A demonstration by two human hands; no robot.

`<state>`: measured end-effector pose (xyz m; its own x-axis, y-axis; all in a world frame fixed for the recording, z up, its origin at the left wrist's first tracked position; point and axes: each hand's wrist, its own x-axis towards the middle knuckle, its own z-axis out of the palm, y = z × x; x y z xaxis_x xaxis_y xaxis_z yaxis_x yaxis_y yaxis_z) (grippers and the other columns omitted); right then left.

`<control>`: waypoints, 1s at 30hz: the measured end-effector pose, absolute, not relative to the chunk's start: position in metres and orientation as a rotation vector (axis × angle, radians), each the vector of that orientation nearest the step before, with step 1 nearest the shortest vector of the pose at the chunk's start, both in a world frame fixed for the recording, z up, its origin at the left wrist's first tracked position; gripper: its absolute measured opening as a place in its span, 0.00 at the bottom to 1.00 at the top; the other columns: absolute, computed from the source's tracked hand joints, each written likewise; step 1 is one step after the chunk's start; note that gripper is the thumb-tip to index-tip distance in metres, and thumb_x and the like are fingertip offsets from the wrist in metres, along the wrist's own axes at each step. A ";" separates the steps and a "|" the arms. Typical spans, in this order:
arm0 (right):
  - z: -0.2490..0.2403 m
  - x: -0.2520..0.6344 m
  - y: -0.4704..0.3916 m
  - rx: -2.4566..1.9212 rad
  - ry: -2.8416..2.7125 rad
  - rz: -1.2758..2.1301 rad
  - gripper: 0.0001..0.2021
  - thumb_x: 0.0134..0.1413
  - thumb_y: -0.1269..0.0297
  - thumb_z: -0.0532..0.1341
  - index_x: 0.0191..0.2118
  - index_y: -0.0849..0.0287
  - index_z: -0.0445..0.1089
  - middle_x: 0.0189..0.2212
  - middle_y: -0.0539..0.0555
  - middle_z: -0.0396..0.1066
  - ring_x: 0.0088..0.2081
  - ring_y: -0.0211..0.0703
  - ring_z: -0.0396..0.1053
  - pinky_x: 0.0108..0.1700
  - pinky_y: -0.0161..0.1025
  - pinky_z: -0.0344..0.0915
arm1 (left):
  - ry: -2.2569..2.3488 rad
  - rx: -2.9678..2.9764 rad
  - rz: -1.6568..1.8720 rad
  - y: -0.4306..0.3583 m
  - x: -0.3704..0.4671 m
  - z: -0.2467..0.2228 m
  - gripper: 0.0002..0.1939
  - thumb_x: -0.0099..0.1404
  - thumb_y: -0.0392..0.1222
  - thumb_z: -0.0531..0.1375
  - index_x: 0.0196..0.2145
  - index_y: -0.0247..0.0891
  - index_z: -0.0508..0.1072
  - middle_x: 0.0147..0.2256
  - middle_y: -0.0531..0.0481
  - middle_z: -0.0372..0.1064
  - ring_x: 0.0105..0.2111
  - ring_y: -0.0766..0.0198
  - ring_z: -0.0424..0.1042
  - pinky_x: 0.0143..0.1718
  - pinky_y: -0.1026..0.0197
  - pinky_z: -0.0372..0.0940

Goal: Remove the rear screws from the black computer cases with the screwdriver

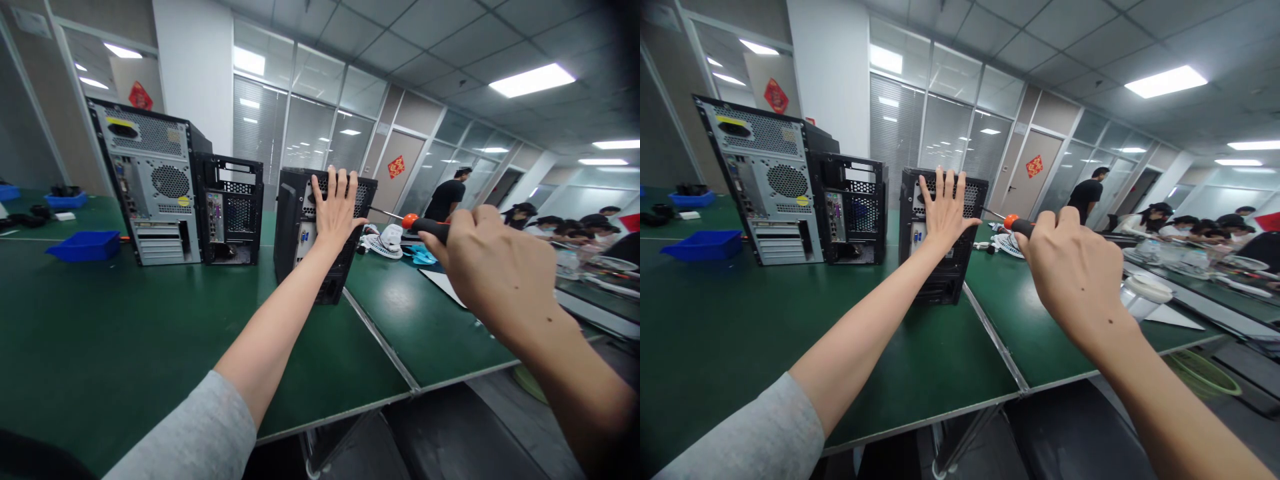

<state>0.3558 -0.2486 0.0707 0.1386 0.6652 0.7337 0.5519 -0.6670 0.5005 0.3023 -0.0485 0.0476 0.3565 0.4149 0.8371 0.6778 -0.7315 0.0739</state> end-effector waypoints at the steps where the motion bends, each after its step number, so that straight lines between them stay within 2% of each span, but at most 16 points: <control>1: 0.071 0.356 -0.249 2.288 1.217 1.563 0.17 0.61 0.52 0.52 0.37 0.64 0.63 0.33 0.57 0.66 0.23 0.43 0.65 0.20 0.35 0.40 | -0.971 -2.335 -1.314 -0.048 0.302 0.048 0.57 0.52 0.64 0.63 0.68 0.33 0.43 0.67 0.34 0.41 0.68 0.38 0.31 0.65 0.31 0.26; 11: 0.070 0.361 -0.248 2.315 1.206 1.547 0.17 0.62 0.53 0.50 0.35 0.63 0.64 0.32 0.57 0.69 0.24 0.43 0.66 0.21 0.35 0.39 | -0.986 -2.285 -1.311 -0.048 0.304 0.047 0.55 0.53 0.66 0.61 0.68 0.34 0.46 0.67 0.34 0.43 0.68 0.38 0.34 0.65 0.32 0.25; 19: 0.067 0.368 -0.246 2.331 1.239 1.549 0.18 0.63 0.52 0.48 0.33 0.62 0.65 0.29 0.57 0.70 0.25 0.45 0.68 0.21 0.35 0.39 | -0.979 -2.321 -1.314 -0.048 0.303 0.048 0.55 0.53 0.64 0.62 0.68 0.37 0.44 0.67 0.37 0.43 0.68 0.37 0.31 0.64 0.30 0.27; 30: 0.063 0.370 -0.243 2.356 1.289 1.578 0.16 0.63 0.55 0.49 0.34 0.63 0.64 0.30 0.58 0.71 0.23 0.43 0.67 0.22 0.35 0.38 | -0.977 -2.305 -1.314 -0.048 0.303 0.048 0.56 0.51 0.65 0.63 0.68 0.34 0.46 0.67 0.35 0.44 0.68 0.37 0.32 0.64 0.30 0.28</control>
